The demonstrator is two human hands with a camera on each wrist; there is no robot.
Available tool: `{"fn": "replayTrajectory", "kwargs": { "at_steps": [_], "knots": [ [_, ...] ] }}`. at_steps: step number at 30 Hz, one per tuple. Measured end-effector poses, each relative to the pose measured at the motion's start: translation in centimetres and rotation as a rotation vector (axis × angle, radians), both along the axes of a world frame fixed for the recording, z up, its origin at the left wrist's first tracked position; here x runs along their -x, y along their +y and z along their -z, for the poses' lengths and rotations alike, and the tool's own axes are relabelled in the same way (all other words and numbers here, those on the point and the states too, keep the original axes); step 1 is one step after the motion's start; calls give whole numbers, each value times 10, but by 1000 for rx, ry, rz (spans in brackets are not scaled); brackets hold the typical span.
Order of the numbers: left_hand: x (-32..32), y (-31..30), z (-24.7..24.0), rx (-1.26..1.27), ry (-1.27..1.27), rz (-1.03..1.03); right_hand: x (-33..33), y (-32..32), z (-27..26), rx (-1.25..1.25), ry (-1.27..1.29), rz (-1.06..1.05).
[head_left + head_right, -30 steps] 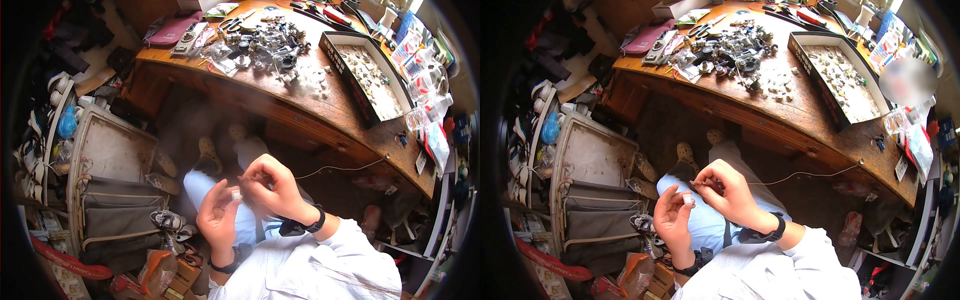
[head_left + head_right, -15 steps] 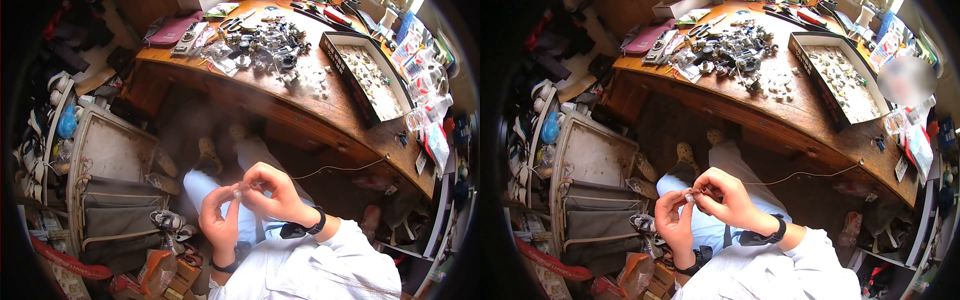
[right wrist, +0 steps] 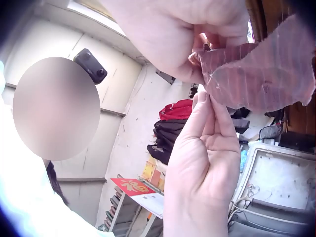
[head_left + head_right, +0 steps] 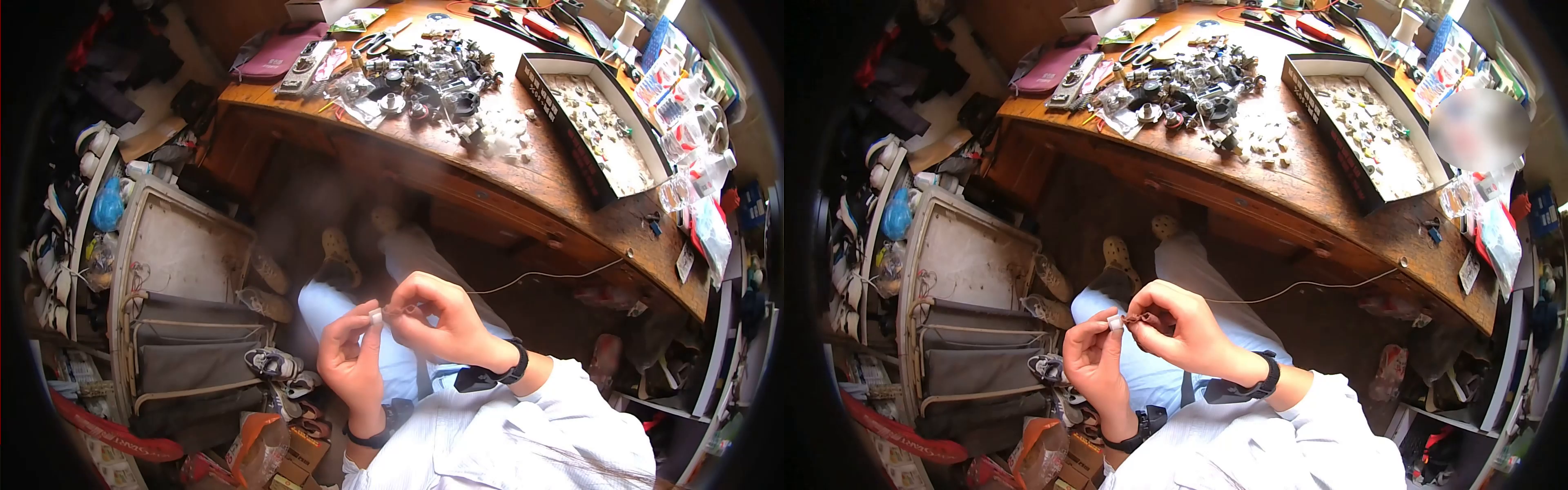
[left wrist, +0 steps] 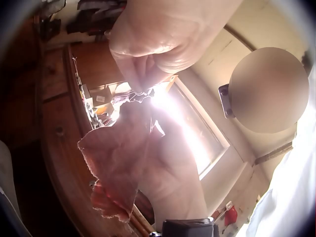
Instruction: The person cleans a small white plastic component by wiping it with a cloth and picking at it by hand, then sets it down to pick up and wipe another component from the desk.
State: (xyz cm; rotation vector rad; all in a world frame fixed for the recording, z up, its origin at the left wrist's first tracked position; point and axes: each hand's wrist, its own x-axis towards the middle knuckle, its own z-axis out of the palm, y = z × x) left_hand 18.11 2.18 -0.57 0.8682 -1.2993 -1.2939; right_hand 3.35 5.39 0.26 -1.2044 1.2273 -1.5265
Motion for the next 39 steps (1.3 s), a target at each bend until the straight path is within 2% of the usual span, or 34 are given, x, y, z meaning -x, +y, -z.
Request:
{"fn": "replayTrajectory", "kwargs": {
  "at_steps": [3, 8, 16, 18, 21, 27, 30, 37, 39],
  "knots": [
    [0, 0, 1, -22, 23, -12, 1, 0, -2, 7, -48, -10],
    [1, 0, -1, -49, 44, 95, 5, -1, 3, 27, -2, 1],
    [2, 0, 0, -37, 30, 81, 6, 0, 0, 28, -11, 0],
    [3, -1, 0, -37, 40, 58, 5, 0, 0, -32, -199, -64],
    [2, -1, 0, -39, 29, 36, 6, 0, 4, -53, -342, -136],
    [1, -1, 2, -33, 35, 44, 10, -1, 4, -116, -356, -188],
    [2, -1, 0, -39, 50, 46, 6, -2, 5, -91, -312, -134],
    [0, -1, 2, -29, 37, 40, 6, -1, 7, -73, -305, -177],
    [0, -1, 2, -29, 38, 43, 4, 0, 4, -94, -393, -172]
  ]
}}
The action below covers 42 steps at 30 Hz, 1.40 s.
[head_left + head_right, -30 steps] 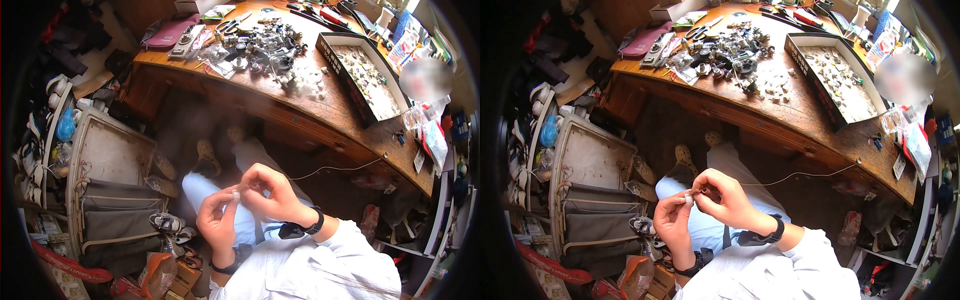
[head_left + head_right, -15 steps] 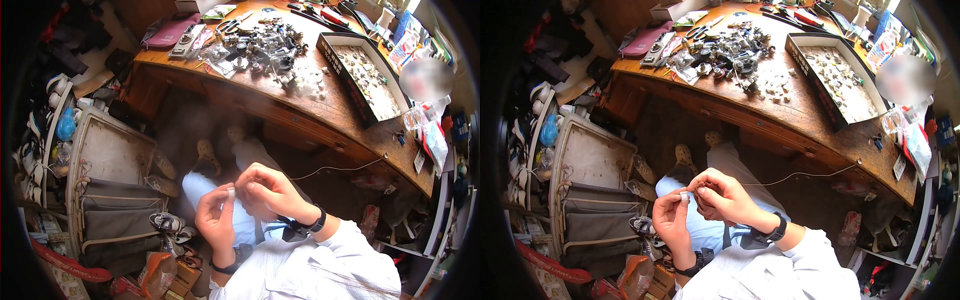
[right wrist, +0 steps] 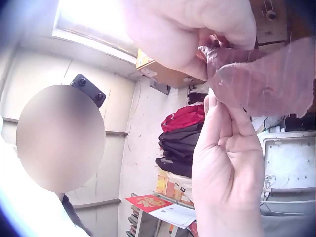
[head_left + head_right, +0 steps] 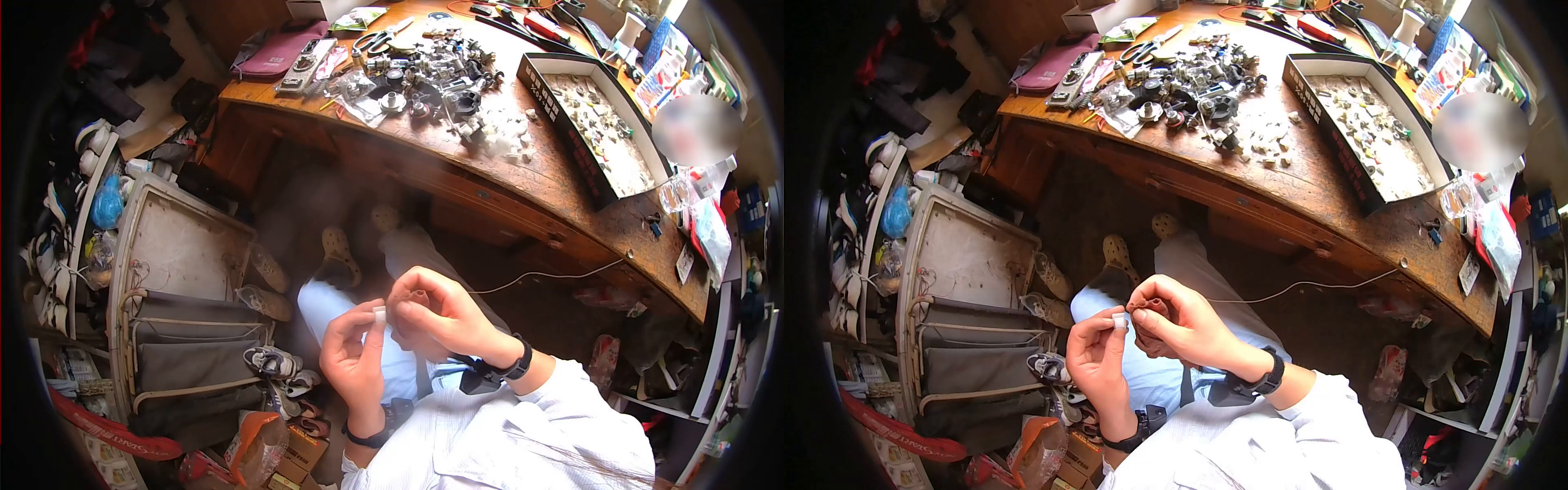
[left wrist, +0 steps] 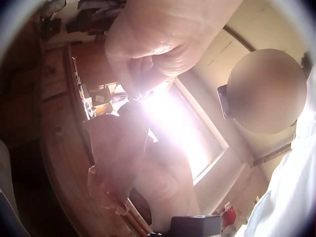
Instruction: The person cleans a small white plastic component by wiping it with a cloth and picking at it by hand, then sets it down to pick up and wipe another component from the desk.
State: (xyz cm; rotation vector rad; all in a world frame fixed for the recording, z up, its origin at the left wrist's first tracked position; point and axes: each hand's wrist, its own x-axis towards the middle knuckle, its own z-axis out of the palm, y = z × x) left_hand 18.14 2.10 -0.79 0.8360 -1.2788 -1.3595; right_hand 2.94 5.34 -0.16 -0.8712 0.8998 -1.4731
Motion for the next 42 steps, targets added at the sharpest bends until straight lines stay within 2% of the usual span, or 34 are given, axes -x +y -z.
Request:
{"fn": "replayTrajectory", "kwargs": {
  "at_steps": [4, 6, 9, 12, 14, 22, 24, 28, 36, 38, 42],
  "knots": [
    [1, 1, -1, -23, 27, 38, 1, -1, 4, 52, 113, 46],
    [1, 1, -1, -30, 30, 46, 1, -2, 2, 114, 296, 158],
    [2, 2, -2, -17, 24, 56, 2, -2, -2, 122, 410, 195],
    [3, 2, -3, -16, 21, 44, 2, -2, -6, 148, 454, 227],
    [3, 2, -3, 47, -92, 4, 2, -2, -6, 144, 443, 225],
    [4, 2, -4, 74, -112, -4, 1, -2, -1, 160, 458, 241],
    [4, 1, -3, 73, -116, -4, 0, -2, -8, 135, 374, 194],
    [4, 1, -3, 86, -127, -13, 3, -2, -5, 88, 370, 155],
    [2, -2, -6, 142, -249, -10, 5, -1, 0, 129, 543, 186],
    [0, -4, -7, 236, -368, -28, 7, -2, -4, 150, 554, 172],
    [0, -3, -8, 261, -399, -47, 11, -2, -6, 147, 530, 123]
  ]
}}
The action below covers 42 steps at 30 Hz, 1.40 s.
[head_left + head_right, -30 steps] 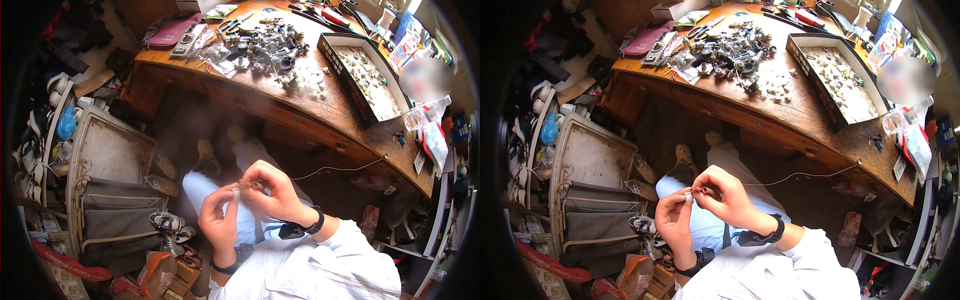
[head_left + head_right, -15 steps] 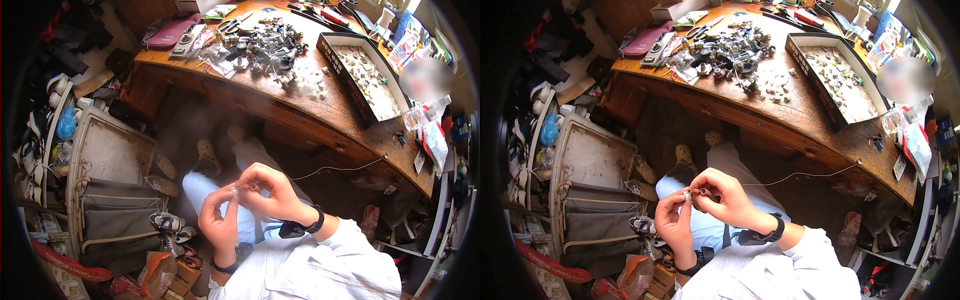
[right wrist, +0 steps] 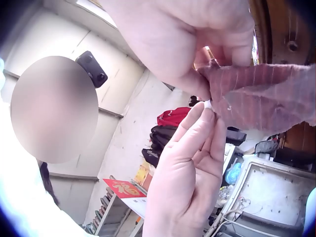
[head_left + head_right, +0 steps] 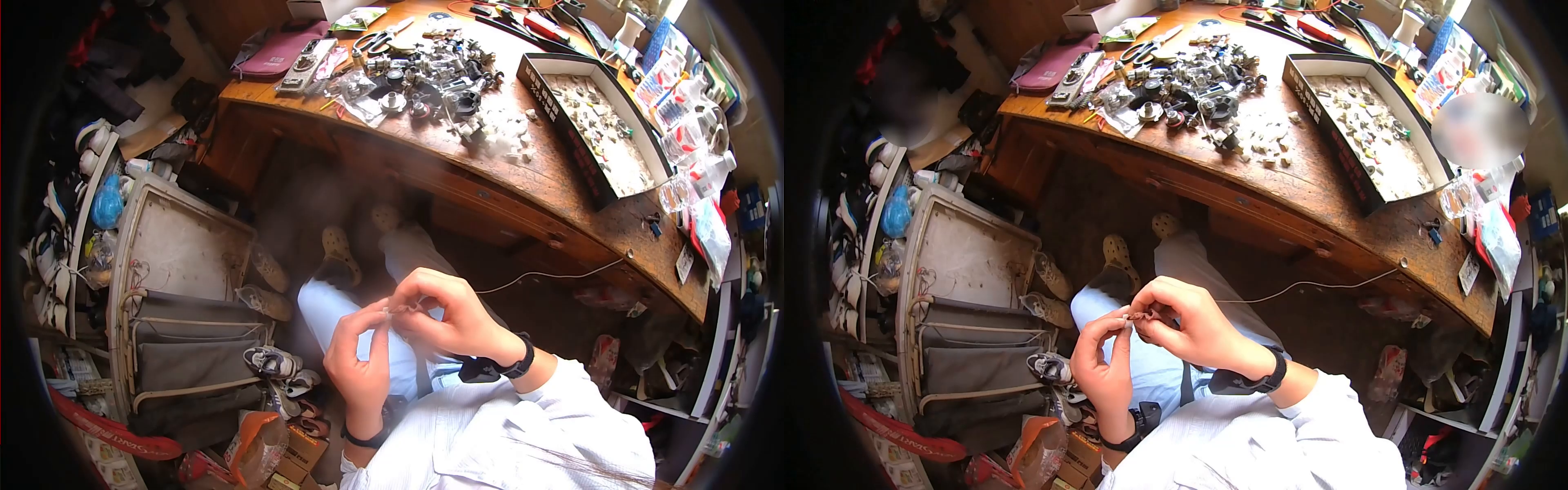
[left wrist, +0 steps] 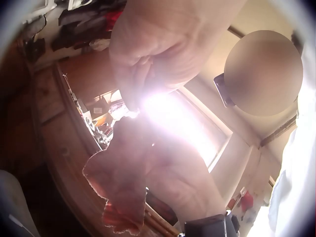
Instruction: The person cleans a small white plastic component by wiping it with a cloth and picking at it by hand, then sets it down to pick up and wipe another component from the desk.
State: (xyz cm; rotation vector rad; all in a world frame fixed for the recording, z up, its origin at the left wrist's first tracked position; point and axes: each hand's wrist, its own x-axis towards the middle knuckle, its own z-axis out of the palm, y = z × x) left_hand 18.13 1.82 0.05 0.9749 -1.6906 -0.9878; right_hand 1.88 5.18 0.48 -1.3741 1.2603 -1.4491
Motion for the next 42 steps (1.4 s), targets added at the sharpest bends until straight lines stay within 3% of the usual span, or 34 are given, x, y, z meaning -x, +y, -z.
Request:
{"fn": "replayTrajectory", "kwargs": {
  "at_steps": [5, 7, 9, 11, 13, 15, 20, 22, 26, 28, 30, 31, 33, 38, 42],
  "knots": [
    [-3, -5, -10, 164, -170, 140, 1, 2, 1, 3, 58, 29],
    [-7, -6, -7, 127, -159, 162, 0, 2, 1, 15, 101, 38],
    [-5, -3, -2, 93, -146, 192, -2, 2, 3, 27, -14, 26],
    [1, 5, 2, -344, 327, 93, -4, 3, 6, -31, -148, -20],
    [0, 4, 8, -403, 437, 138, -10, 4, 4, -141, -453, -121],
    [1, 4, 3, -505, 599, 189, -19, 5, 7, -180, -563, -117],
    [-5, 3, 12, -396, 481, 89, -24, 7, 7, -203, -739, -139],
    [-4, 1, 11, -357, 450, 77, -22, 8, 7, -183, -642, -97],
    [-5, -2, -1, -141, 142, 93, -16, 6, 10, -97, -476, -57],
    [-6, -4, -3, -70, 19, 118, -12, 5, 10, 2, -209, 7],
    [-7, -4, -1, 27, -45, 135, -13, 4, 9, -9, -240, -3],
    [-5, -1, 1, 26, -44, 136, -13, 4, 9, -20, -272, -11],
    [1, 8, 5, -285, 263, -6, -17, 6, 4, -88, -380, -47],
    [-5, 9, 16, -239, 359, 44, -23, 6, 5, -217, -740, -159],
    [-1, 10, 14, -279, 373, 51, -23, 5, 9, -161, -615, -46]
  ]
}}
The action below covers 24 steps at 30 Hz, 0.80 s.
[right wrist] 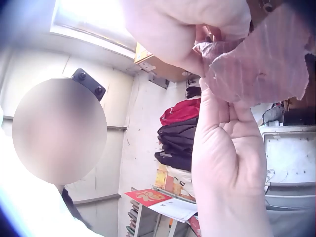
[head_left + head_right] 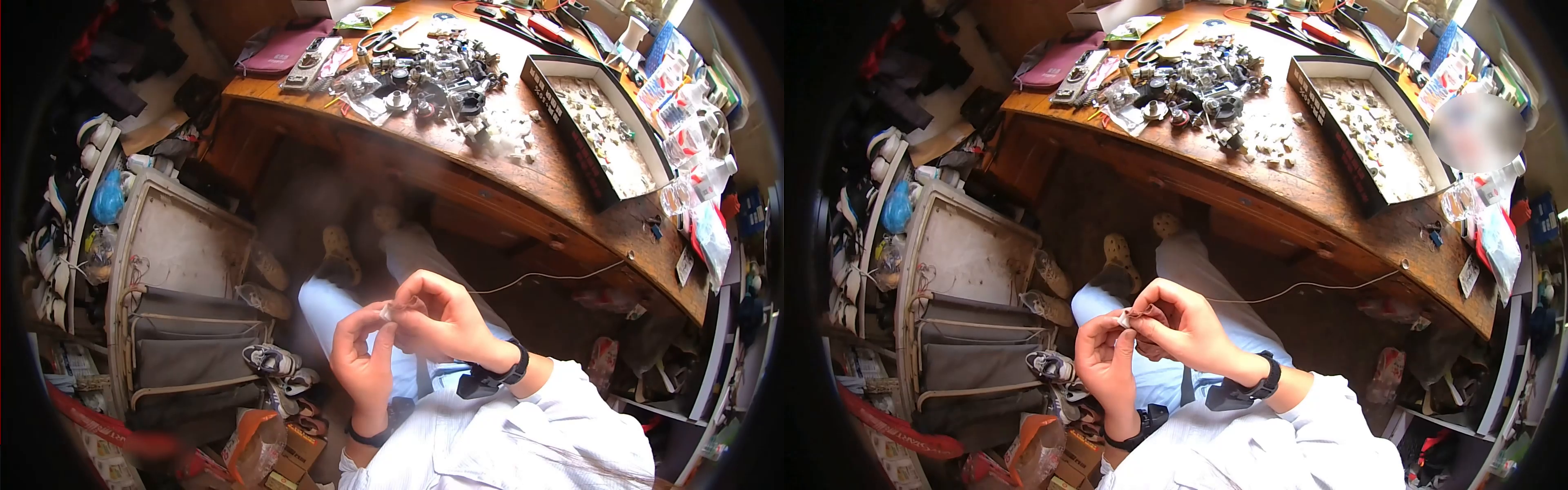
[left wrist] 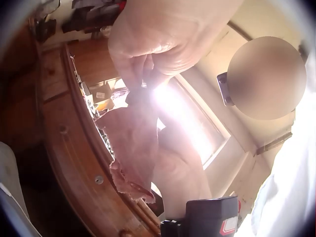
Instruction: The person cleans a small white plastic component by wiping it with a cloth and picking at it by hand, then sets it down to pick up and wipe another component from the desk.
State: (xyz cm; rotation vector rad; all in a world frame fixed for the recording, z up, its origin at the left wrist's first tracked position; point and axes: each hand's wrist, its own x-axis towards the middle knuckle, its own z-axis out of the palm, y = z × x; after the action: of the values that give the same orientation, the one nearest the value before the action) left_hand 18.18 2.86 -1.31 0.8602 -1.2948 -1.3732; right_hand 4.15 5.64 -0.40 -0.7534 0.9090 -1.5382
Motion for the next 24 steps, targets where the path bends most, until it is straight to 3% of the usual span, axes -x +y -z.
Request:
{"fn": "replayTrajectory", "kwargs": {
  "at_steps": [9, 11, 17, 21, 23, 24],
  "knots": [
    [0, -4, 0, 249, -237, 0, 6, 1, -2, 18, 130, -26],
    [1, -5, -5, 364, -416, -51, 5, 1, -1, 19, 96, -19],
    [3, -8, -12, 421, -527, -17, 7, 0, 1, 66, 166, 0],
    [7, -5, -15, 389, -474, -7, 7, 0, -2, 37, 175, 2],
    [13, 2, -13, -22, -22, -73, 6, 0, -2, 27, 134, -22],
    [10, 2, -9, -22, -22, -74, 6, -1, -2, 27, 134, -23]
  ]
}}
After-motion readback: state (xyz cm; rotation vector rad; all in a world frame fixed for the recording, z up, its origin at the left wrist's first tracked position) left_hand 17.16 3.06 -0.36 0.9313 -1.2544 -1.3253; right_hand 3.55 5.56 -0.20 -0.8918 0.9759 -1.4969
